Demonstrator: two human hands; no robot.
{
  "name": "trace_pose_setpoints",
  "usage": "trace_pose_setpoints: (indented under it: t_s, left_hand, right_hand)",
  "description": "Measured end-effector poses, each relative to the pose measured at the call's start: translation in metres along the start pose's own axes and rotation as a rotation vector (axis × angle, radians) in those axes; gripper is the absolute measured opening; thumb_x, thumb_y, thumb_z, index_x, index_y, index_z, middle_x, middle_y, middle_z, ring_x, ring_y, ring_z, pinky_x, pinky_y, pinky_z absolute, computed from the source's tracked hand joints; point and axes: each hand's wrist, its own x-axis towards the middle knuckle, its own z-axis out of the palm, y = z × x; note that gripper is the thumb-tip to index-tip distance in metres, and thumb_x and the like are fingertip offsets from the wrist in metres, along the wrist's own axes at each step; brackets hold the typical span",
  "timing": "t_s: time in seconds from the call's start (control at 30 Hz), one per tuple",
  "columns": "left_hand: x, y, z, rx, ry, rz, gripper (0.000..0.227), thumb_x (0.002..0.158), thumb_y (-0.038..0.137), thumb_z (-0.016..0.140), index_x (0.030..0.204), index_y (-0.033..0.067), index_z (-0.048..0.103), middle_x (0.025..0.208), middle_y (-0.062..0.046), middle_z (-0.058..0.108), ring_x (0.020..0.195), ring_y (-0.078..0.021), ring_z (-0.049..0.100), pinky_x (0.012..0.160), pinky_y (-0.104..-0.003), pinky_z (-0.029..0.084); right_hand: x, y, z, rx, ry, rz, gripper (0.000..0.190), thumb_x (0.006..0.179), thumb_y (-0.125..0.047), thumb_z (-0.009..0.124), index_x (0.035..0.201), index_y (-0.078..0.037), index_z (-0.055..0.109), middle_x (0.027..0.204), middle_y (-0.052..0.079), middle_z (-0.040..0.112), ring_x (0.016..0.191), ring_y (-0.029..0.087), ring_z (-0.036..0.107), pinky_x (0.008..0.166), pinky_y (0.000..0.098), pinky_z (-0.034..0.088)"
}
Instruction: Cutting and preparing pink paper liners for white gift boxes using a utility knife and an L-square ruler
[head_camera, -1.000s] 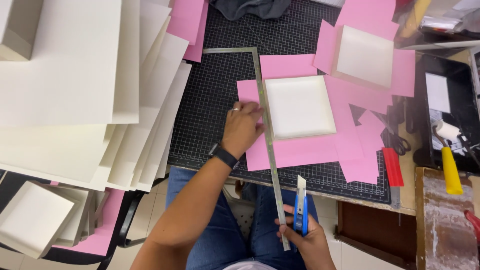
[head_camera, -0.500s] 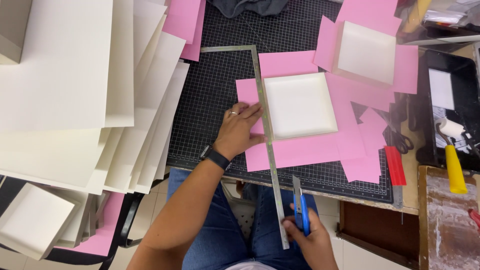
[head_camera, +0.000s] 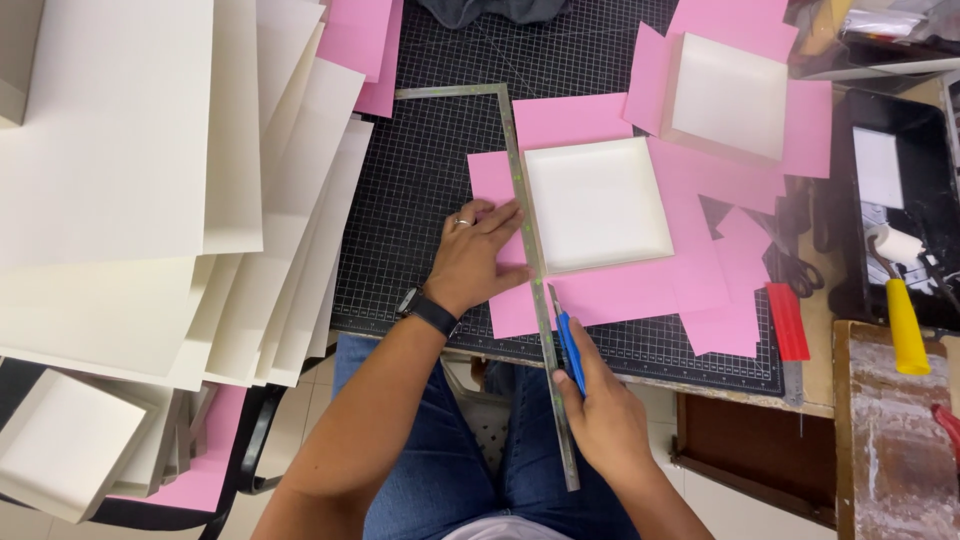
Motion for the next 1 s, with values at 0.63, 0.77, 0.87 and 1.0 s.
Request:
trace_pose_setpoints:
  t_s: [0.63, 0.77, 0.87, 1.0]
  left_hand:
    - [-0.001, 0.000, 0.001, 0.021, 0.004, 0.009, 0.085, 0.081, 0.061, 0.071, 0.149, 0.0137, 0.054, 0.157, -0.002, 0.050, 0.137, -0.0326, 0.040, 0.106, -0.052, 0.034]
    - [-0.001, 0.001, 0.000, 0.021, 0.010, 0.007, 0.086, 0.081, 0.062, 0.071, 0.149, 0.0131, 0.054, 0.157, -0.003, 0.050, 0.137, -0.0322, 0.040, 0.106, -0.051, 0.034]
    - [-0.002, 0.001, 0.002, 0.032, 0.013, 0.009, 0.086, 0.081, 0.062, 0.071, 0.149, 0.0133, 0.053, 0.157, -0.003, 0.050, 0.137, -0.0323, 0.040, 0.105, -0.051, 0.034]
    - [0.000, 0.001, 0.002, 0.040, 0.019, 0.009, 0.086, 0.079, 0.061, 0.072, 0.148, 0.0134, 0.055, 0.156, -0.002, 0.051, 0.136, -0.0329, 0.041, 0.103, -0.052, 0.036]
  right_hand:
    - [0.012, 0.000, 0.010, -0.018, 0.056, -0.058, 0.067, 0.098, -0.043, 0.045, 0.160, -0.037, 0.020, 0.158, 0.000, 0.049, 0.105, 0.043, 0.070, 0.074, 0.0588, 0.054]
    - [0.016, 0.003, 0.020, -0.092, 0.086, -0.056, 0.068, 0.099, -0.043, 0.045, 0.161, -0.036, 0.018, 0.152, 0.003, 0.054, 0.086, 0.044, 0.072, 0.064, 0.0591, 0.054]
    - [0.016, -0.005, 0.016, -0.167, 0.062, -0.048, 0.069, 0.100, -0.039, 0.045, 0.162, -0.032, 0.015, 0.144, 0.006, 0.058, 0.078, 0.042, 0.072, 0.058, 0.0571, 0.053]
    - [0.018, -0.012, 0.010, -0.251, -0.012, -0.073, 0.069, 0.103, -0.033, 0.041, 0.164, -0.023, 0.011, 0.114, 0.012, 0.065, 0.072, 0.038, 0.069, 0.053, 0.0541, 0.050]
